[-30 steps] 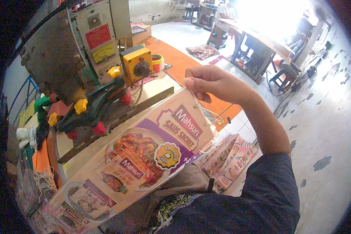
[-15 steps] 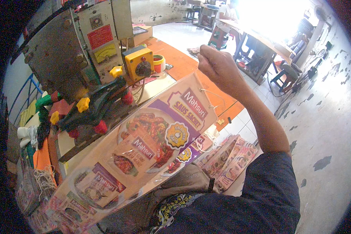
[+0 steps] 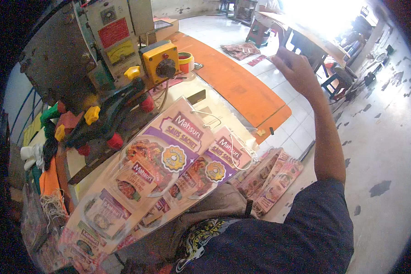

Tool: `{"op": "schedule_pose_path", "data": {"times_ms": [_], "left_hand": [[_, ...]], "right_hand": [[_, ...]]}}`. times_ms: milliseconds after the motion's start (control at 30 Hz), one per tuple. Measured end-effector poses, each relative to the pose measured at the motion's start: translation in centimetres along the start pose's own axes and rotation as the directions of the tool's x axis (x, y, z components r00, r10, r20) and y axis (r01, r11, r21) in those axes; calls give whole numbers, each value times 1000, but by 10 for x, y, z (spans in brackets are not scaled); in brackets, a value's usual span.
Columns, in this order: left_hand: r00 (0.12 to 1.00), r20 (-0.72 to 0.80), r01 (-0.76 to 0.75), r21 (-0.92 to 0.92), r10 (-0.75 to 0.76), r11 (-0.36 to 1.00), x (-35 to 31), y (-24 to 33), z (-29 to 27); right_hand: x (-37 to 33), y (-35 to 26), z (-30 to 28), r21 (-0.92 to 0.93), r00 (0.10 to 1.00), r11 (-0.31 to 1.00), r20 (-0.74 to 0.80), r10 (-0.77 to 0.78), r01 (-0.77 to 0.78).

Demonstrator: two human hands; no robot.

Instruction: The person aligns stacks of plastic sauce sachets inside a sealing machine, holds the edges as they are processed, and moves the sealed stacks to a pile on the table.

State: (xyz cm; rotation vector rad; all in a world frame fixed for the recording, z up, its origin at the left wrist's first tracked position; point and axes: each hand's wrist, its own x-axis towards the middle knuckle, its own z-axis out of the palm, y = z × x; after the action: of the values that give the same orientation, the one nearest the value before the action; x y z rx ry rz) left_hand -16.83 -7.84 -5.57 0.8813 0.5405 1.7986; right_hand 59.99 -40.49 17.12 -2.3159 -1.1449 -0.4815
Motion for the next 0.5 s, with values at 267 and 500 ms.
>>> {"op": "schedule_pose_path", "data": {"times_ms": [267, 500], "left_hand": [[965, -112, 246, 85, -236, 966, -6, -4, 32], [982, -23, 188, 227, -188, 956, 3, -24, -7]], "right_hand": [[-62, -88, -57, 626, 574, 770, 587, -571, 125], [-60, -114, -36, 819, 524, 554, 409, -747, 149]]}}
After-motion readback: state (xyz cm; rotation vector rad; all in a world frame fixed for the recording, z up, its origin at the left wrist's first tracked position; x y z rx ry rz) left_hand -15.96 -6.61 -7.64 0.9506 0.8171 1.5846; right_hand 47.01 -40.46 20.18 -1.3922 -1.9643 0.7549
